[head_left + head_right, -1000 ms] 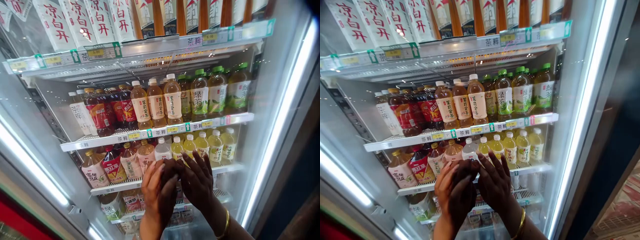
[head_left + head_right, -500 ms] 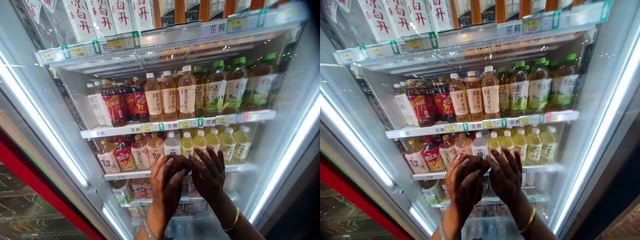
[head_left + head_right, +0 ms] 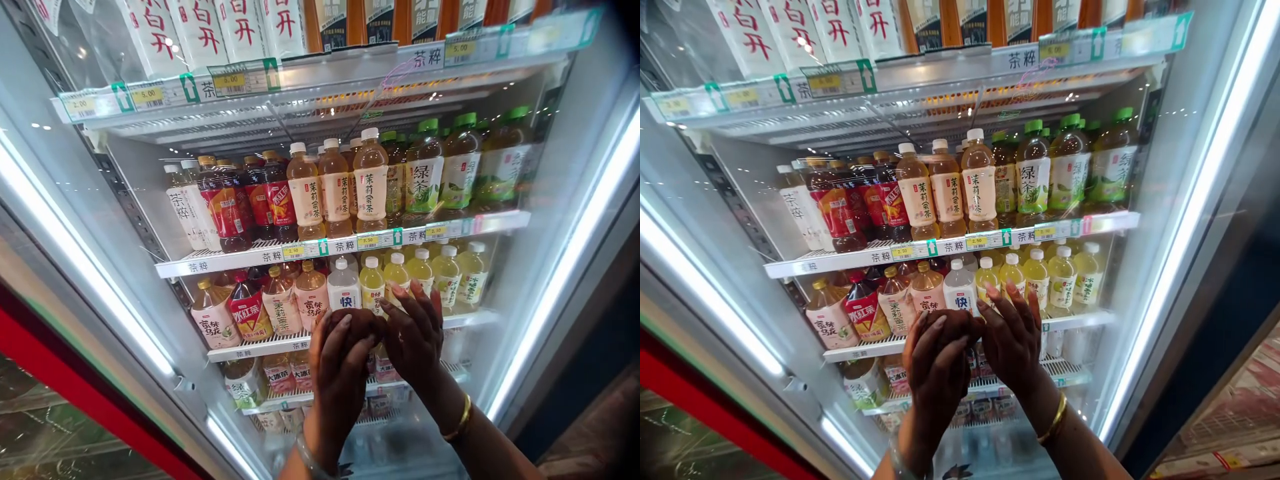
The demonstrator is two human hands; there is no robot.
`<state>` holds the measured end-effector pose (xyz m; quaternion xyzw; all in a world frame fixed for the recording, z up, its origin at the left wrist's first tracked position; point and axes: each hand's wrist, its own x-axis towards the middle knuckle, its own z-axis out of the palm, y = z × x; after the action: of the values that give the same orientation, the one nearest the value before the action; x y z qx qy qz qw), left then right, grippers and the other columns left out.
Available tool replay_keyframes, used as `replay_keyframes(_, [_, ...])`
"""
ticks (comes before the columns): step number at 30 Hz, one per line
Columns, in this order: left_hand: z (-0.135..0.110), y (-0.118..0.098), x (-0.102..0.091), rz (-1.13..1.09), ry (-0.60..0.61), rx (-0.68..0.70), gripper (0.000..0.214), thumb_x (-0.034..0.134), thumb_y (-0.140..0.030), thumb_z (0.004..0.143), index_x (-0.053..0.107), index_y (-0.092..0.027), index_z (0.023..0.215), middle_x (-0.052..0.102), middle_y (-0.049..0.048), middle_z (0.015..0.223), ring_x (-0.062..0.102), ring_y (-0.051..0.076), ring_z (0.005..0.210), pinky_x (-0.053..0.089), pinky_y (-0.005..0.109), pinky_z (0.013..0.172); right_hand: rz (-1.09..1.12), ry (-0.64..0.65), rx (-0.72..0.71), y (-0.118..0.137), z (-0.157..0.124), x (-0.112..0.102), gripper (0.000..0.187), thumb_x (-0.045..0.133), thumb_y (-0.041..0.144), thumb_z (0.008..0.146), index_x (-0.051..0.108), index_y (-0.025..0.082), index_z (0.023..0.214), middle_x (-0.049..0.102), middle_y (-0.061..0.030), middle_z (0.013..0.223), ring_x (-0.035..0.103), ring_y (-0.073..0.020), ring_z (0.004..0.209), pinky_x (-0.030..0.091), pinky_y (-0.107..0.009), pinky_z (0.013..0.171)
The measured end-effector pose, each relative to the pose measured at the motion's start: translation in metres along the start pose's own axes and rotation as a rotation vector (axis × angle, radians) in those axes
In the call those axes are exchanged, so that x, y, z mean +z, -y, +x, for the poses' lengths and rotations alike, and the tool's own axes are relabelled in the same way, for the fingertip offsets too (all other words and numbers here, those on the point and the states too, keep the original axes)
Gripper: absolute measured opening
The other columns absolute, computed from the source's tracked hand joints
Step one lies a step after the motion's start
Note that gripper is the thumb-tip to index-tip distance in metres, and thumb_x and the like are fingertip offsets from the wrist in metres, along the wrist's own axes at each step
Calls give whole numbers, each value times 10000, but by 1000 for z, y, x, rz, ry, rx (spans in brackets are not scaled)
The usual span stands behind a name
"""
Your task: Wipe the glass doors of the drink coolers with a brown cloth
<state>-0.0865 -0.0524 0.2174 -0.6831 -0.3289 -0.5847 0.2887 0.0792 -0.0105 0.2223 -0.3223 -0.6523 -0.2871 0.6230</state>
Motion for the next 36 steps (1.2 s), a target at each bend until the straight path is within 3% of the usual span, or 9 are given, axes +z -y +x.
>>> replay_keyframes(4, [19, 17, -19, 60, -18, 26, 418, 680, 18, 863, 687, -252, 1182, 585, 89, 1421, 516, 282, 1447, 464, 539, 1201, 3, 18, 43, 9, 4, -1, 374, 585, 78, 925, 672, 233, 1253, 670, -80, 1419, 448, -245, 1538, 252, -550, 1337])
replay_keyframes(7, [38, 39, -37, 154, -154, -32, 433, 740, -33, 858, 657, -260, 1217, 572, 85, 1472, 496, 288, 1470, 416, 591, 1234, 5, 27, 104, 20, 5, 2, 360, 587, 99, 937, 669, 246, 1255, 618, -74, 1482, 379, -285, 1577, 196, -627, 1334])
replay_keyframes(10, [30, 46, -42, 172, -178, -33, 402, 760, -59, 855, 662, -259, 1191, 576, 71, 1478, 508, 284, 1465, 422, 578, 1237, -13, 37, 97, 28, 1, 7, 381, 569, 94, 946, 645, 246, 1287, 624, -75, 1475, 305, -300, 1612, 180, -653, 1330])
replay_keyframes(16, [7, 51, -50, 93, -10, 104, 298, 641, -50, 910, 698, -235, 1135, 587, 77, 1478, 505, 265, 1470, 431, 538, 1232, -100, 21, 50, 27, -8, 14, 374, 575, 100, 942, 634, 227, 1289, 686, -89, 1395, 333, -293, 1602, 202, -646, 1328])
replay_keyframes(22, [32, 92, -90, 167, -187, -56, 510, 795, -70, 825, 661, -272, 1273, 560, 95, 1502, 484, 312, 1489, 392, 597, 1254, -131, -14, 95, 28, -17, 22, 332, 544, 120, 963, 624, 234, 1264, 643, -76, 1464, 347, -292, 1595, 222, -676, 1310])
replay_keyframes(28, [-4, 62, -60, 49, -150, 7, 333, 722, -33, 872, 710, -221, 1147, 624, 97, 1376, 586, 279, 1369, 458, 585, 1209, -114, -19, 252, 68, -24, 44, 443, 497, 205, 1007, 506, 178, 1450, 468, -197, 1620, 199, -352, 1641, 144, -777, 1271])
replay_keyframes(30, [-15, 50, -51, 10, -73, 9, 311, 738, -68, 889, 728, -230, 1153, 626, 93, 1364, 522, 298, 1434, 469, 552, 1214, -116, 9, 282, 77, -25, 48, 441, 481, 251, 1026, 500, 178, 1460, 432, -207, 1642, 172, -360, 1646, 128, -794, 1260])
replay_keyframes(33, [-14, 49, -53, -29, 28, 36, 294, 706, -71, 917, 743, -240, 1153, 622, 87, 1385, 460, 293, 1493, 468, 485, 1228, -116, 32, 265, 80, -27, 48, 413, 473, 256, 1034, 521, 197, 1440, 431, -192, 1647, 181, -353, 1646, 109, -788, 1265])
replay_keyframes(36, [3, 63, -67, 18, -23, 3, 318, 653, -55, 929, 729, -244, 1172, 583, 96, 1450, 470, 296, 1489, 441, 527, 1244, -109, 38, 207, 77, -27, 46, 443, 504, 219, 1020, 509, 193, 1463, 439, -188, 1644, 190, -342, 1645, 107, -758, 1284])
